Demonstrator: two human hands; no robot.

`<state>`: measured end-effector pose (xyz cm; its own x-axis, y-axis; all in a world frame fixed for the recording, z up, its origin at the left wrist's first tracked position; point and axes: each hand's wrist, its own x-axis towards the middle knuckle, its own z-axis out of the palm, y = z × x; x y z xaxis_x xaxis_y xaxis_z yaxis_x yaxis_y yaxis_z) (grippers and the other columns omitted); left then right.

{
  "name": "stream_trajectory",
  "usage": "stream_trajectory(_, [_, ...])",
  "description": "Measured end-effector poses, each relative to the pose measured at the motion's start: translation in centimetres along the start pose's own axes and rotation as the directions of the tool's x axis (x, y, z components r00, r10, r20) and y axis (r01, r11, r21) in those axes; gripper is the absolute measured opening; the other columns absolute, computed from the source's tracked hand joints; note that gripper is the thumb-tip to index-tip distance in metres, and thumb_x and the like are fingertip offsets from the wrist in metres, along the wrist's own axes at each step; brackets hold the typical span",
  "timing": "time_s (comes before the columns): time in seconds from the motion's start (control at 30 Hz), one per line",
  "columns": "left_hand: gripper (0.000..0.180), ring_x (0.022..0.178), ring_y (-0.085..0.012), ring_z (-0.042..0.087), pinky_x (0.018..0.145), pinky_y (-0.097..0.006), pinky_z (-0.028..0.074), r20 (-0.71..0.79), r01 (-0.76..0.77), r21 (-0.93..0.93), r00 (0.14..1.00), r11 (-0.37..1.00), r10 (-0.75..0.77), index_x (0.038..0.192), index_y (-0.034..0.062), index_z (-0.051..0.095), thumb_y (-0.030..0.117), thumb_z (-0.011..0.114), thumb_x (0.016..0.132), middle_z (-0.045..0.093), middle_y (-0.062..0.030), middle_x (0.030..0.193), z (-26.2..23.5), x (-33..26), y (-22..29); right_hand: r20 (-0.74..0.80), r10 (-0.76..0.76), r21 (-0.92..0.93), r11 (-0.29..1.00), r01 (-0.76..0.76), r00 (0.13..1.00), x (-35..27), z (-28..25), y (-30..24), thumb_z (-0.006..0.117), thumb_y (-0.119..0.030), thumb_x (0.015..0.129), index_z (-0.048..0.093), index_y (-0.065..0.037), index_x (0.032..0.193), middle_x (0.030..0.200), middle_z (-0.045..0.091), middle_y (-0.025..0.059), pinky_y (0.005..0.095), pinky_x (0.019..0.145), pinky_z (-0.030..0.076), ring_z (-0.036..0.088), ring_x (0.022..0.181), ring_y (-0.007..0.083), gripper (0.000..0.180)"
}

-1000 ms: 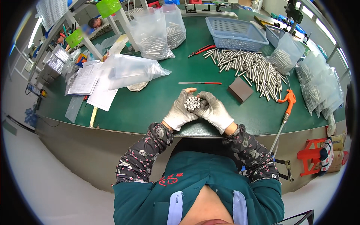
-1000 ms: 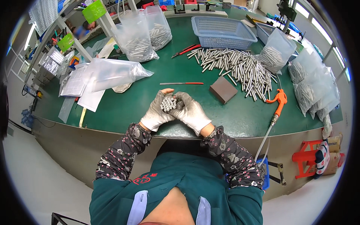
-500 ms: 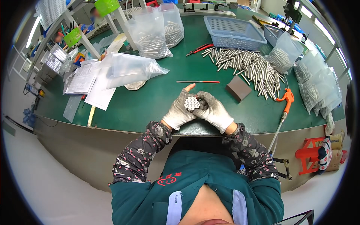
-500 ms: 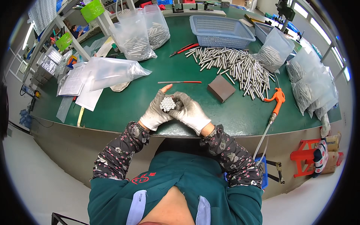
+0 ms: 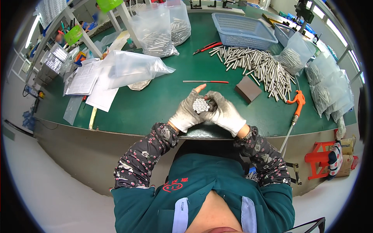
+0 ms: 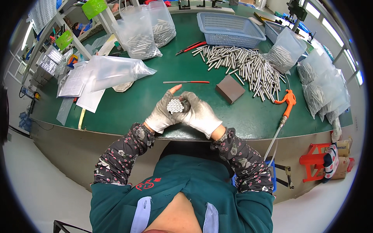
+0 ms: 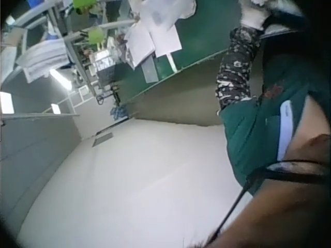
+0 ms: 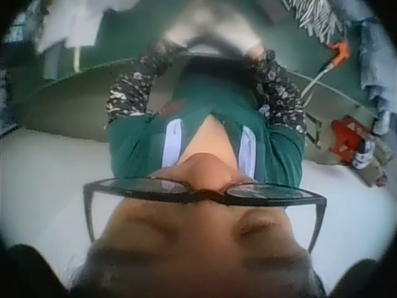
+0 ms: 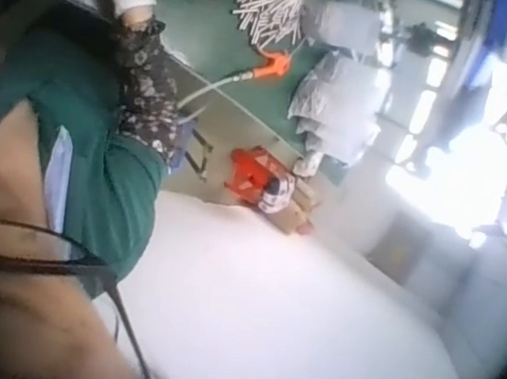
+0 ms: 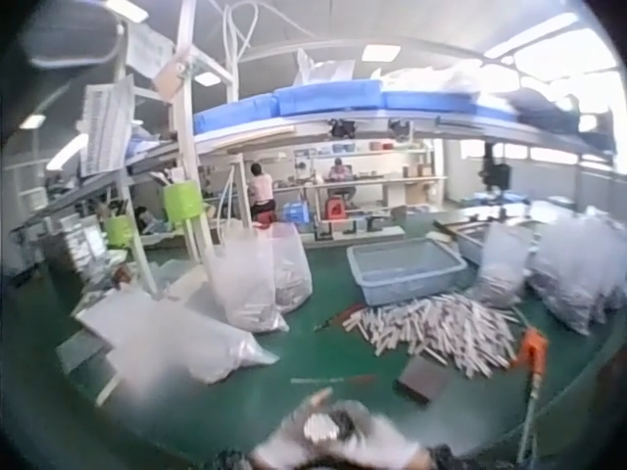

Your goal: Arranging and bundling small metal rods into a dense cylindrical pattern at a factory workbench using alignment tools and an air gun.

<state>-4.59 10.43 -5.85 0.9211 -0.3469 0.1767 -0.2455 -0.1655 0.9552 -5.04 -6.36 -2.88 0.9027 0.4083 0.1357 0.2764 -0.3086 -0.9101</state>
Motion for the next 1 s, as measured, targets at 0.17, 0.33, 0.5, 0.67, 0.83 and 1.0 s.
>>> stream_trajectory(0.17, [0.084, 0.100, -0.0142, 0.055, 0.087, -0.027, 0.045, -0.039, -0.210, 0.228, 0.974, 0.951, 0.225, 0.137, 0.0074, 0.029, 0.009, 0.077, 0.068, 0.055, -0.0057, 0.109, 0.1, -0.2, -0.9, -0.174, -0.397, -0.469, 0.838, 0.278, 0.901, 1.4, 1.0, -2.4, 0.072, -0.052, 0.067, 0.051, -0.002, 0.104, 0.090, 0.057, 0.0155, 0.0391, 0.068, 0.048, 0.059, 0.080, 0.0321, 0.066])
stream_trajectory(0.33, [0.052, 0.111, -0.0199, 0.049, 0.097, -0.032, 0.039, 0.019, -0.227, -0.246, 0.971, 0.942, 0.239, 0.135, 0.0089, 0.033, 0.019, 0.056, 0.090, 0.047, -0.0079, 0.124, -1.1, -0.3, -3.0, -0.094, -0.521, -0.480, 0.771, 0.420, 0.848, 2.6, 3.0, -1.7, 0.064, -0.056, 0.071, 0.053, -0.004, 0.100, 0.084, 0.053, 0.0138, 0.0413, 0.063, 0.047, 0.057, 0.080, 0.0315, 0.060])
stream_trajectory(0.5, [0.090, 0.132, -0.0237, 0.027, 0.112, -0.044, -0.008, 0.248, -0.019, 0.718, 0.941, 0.696, -0.229, 0.137, 0.0157, 0.032, 0.063, 0.063, 0.067, 0.040, -0.0053, 0.135, -2.6, 0.0, 1.8, 0.128, -0.392, -0.611, 0.693, 0.383, 0.911, 3.0, 1.9, -1.4, 0.066, -0.040, 0.074, 0.056, -0.008, 0.092, 0.085, 0.056, 0.0124, 0.0387, 0.059, 0.047, 0.059, 0.075, 0.0300, 0.039])
stream_trajectory(0.67, [0.105, 0.136, -0.0237, 0.013, 0.112, -0.047, -0.004, 0.046, 0.202, -0.011, 0.978, 0.979, -0.202, 0.139, 0.0171, 0.031, 0.069, 0.068, 0.055, 0.032, -0.0061, 0.141, -3.6, -1.1, -3.0, 0.182, -0.529, -0.597, 0.610, 0.520, 0.829, 3.5, 3.1, -2.0, 0.063, -0.034, 0.077, 0.058, -0.009, 0.083, 0.085, 0.058, 0.0123, 0.0381, 0.058, 0.047, 0.060, 0.072, 0.0293, 0.026])
stream_trajectory(0.83, [0.113, 0.133, -0.0323, 0.023, 0.111, -0.049, 0.004, 0.071, -0.016, 0.889, 0.992, 0.459, -0.104, 0.138, -0.0011, 0.026, 0.065, 0.069, 0.057, 0.033, -0.0183, 0.137, -3.2, -1.0, 0.5, -0.297, -0.568, -0.324, 0.816, 0.479, 0.767, 4.8, 3.5, 0.3, 0.059, -0.009, 0.078, 0.060, -0.003, 0.078, 0.070, 0.060, 0.0112, 0.0312, 0.051, 0.046, 0.057, 0.056, 0.0200, 0.007])
stream_trajectory(1.0, [0.127, 0.136, -0.0357, 0.017, 0.112, -0.044, 0.006, -0.018, 0.099, 0.879, 0.984, 0.467, -0.175, 0.140, -0.0088, 0.007, 0.068, 0.066, 0.059, 0.022, -0.0267, 0.143, -2.3, -0.7, 1.7, -0.303, 0.349, 0.659, 0.749, -0.070, 0.887, 5.7, 1.8, 0.9, 0.058, -0.019, 0.082, 0.059, -0.003, 0.083, 0.071, 0.060, 0.0034, 0.0266, 0.053, 0.045, 0.058, 0.058, 0.0156, 0.016])
